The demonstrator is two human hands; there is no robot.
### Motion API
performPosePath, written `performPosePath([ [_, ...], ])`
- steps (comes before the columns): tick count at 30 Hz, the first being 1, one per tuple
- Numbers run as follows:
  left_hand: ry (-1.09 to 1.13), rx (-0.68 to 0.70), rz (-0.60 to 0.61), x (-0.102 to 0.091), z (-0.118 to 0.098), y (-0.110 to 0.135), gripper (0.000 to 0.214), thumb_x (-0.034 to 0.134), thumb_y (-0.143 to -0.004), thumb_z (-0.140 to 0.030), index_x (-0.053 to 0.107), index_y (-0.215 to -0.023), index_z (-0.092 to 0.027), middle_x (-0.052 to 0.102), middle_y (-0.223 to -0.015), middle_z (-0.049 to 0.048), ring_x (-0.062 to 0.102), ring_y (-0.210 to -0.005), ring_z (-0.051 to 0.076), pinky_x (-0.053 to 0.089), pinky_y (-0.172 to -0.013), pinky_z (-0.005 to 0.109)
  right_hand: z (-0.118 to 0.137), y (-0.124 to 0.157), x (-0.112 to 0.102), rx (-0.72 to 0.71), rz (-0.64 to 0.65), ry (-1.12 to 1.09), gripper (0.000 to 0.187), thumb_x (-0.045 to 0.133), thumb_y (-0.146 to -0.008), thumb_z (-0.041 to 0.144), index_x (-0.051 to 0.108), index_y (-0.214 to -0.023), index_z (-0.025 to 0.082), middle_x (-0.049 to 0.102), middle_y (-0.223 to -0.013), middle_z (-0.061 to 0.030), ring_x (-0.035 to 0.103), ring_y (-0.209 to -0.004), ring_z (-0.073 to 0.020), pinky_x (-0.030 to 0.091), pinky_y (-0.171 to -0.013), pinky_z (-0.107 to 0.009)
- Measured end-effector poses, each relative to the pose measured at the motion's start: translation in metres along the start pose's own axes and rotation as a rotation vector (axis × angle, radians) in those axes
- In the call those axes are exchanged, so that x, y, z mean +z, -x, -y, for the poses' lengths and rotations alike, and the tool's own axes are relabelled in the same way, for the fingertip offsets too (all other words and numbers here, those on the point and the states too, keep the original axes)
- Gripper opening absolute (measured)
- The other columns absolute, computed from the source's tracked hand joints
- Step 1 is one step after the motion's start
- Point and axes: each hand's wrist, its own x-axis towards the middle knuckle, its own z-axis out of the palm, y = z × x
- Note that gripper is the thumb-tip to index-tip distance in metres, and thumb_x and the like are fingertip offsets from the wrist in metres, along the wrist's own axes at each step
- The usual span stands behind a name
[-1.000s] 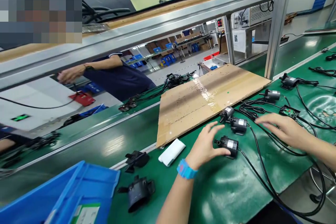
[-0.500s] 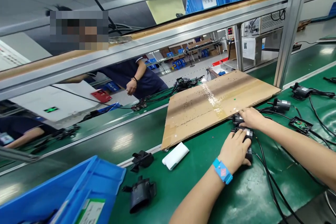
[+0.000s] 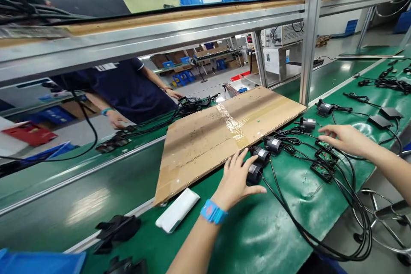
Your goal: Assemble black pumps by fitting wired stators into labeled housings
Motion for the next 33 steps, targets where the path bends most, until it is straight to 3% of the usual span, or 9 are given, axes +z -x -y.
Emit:
performPosePath([
  [3,0.043,-0.148,-0.173,0.008,-0.018,0.007,0.07,0.053,-0.093,-0.067,0.048,-0.147,-0.024,0.036,-0.162,0.0181,0.03,-0.151,0.041,0.031,-0.116,0.067,-0.023,0.045,0.01,0.054,0.006,-0.001,0.039,0.048,-0.098,0.053,0.073,-0.102,0.023,0.074,-0.08,-0.0029,0.069,-0.067,-0.0223,0.047,-0.059,-0.031],
  [6,0.01,-0.094,-0.24,0.019,-0.051,-0.003,0.064,0.053,-0.094,-0.065,0.056,-0.141,-0.023,0.042,-0.159,0.0168,0.031,-0.15,0.042,0.026,-0.118,0.068,-0.019,0.074,0.031,0.064,-0.008,-0.014,0.039,0.046,-0.1,0.052,0.072,-0.096,0.024,0.074,-0.08,-0.0029,0.069,-0.067,-0.0221,0.051,-0.061,-0.032],
  [13,0.095,0.255,-0.049,0.051,-0.112,-0.019,0.062,0.057,-0.085,-0.075,0.07,-0.111,-0.019,0.071,-0.123,0.0124,0.061,-0.125,0.034,0.042,-0.113,0.054,0.004,0.09,0.058,0.021,-0.123,0.06,0.04,0.042,-0.103,0.052,0.068,-0.116,0.024,0.069,-0.12,-0.012,0.062,-0.111,-0.0324,0.05,-0.095,-0.048],
  [16,0.091,0.199,0.036,0.052,-0.111,-0.012,0.06,0.057,-0.085,-0.073,0.069,-0.088,-0.015,0.072,-0.088,0.0104,0.071,-0.088,0.029,0.056,-0.086,0.043,0.009,0.088,0.074,-0.018,-0.118,0.111,0.055,0.061,-0.093,0.056,0.056,-0.139,0.025,0.054,-0.144,-0.0135,0.051,-0.129,-0.0363,0.046,-0.102,-0.053],
  [18,0.088,0.156,0.022,0.049,-0.109,-0.015,0.058,0.051,-0.091,-0.069,0.069,-0.092,-0.014,0.072,-0.087,0.0109,0.071,-0.085,0.028,0.055,-0.08,0.041,0.013,0.086,0.085,-0.052,-0.084,0.137,0.061,0.066,-0.09,0.055,0.053,-0.144,0.028,0.05,-0.149,-0.0118,0.047,-0.133,-0.0354,0.046,-0.104,-0.052],
  [24,0.139,0.301,-0.062,0.056,-0.122,-0.073,0.09,0.047,-0.087,-0.08,0.044,-0.15,-0.015,0.054,-0.148,0.0173,0.043,-0.144,0.034,0.03,-0.12,0.052,0.007,0.072,0.101,-0.012,-0.081,0.236,0.05,0.054,-0.097,0.043,0.053,-0.144,0.027,0.049,-0.148,-0.0152,0.049,-0.131,-0.0355,0.048,-0.099,-0.052],
  [27,0.123,0.287,-0.014,0.06,-0.128,-0.085,0.078,0.043,-0.089,-0.079,0.065,-0.124,-0.013,0.071,-0.116,0.0153,0.063,-0.117,0.032,0.037,-0.113,0.053,-0.005,0.066,0.098,0.018,-0.091,0.282,0.051,0.056,-0.095,0.045,0.053,-0.144,0.032,0.052,-0.144,-0.0151,0.052,-0.125,-0.0367,0.05,-0.094,-0.053],
  [30,0.114,0.313,0.018,0.049,-0.12,-0.065,0.064,0.045,-0.092,-0.075,0.072,-0.09,-0.017,0.071,-0.087,0.0085,0.067,-0.091,0.025,0.044,-0.105,0.048,-0.02,0.069,0.093,0.075,-0.117,0.309,0.051,0.055,-0.094,0.046,0.053,-0.144,0.033,0.057,-0.134,-0.0171,0.056,-0.117,-0.0401,0.051,-0.087,-0.057],
  [33,0.11,0.192,-0.104,0.033,-0.094,-0.033,0.054,0.055,-0.09,-0.071,0.072,-0.096,-0.02,0.071,-0.105,0.0106,0.063,-0.109,0.03,0.037,-0.113,0.055,-0.036,0.078,0.088,0.125,-0.14,0.302,0.05,0.052,-0.095,0.048,0.056,-0.142,0.03,0.059,-0.127,-0.0205,0.057,-0.113,-0.0439,0.049,-0.084,-0.063],
])
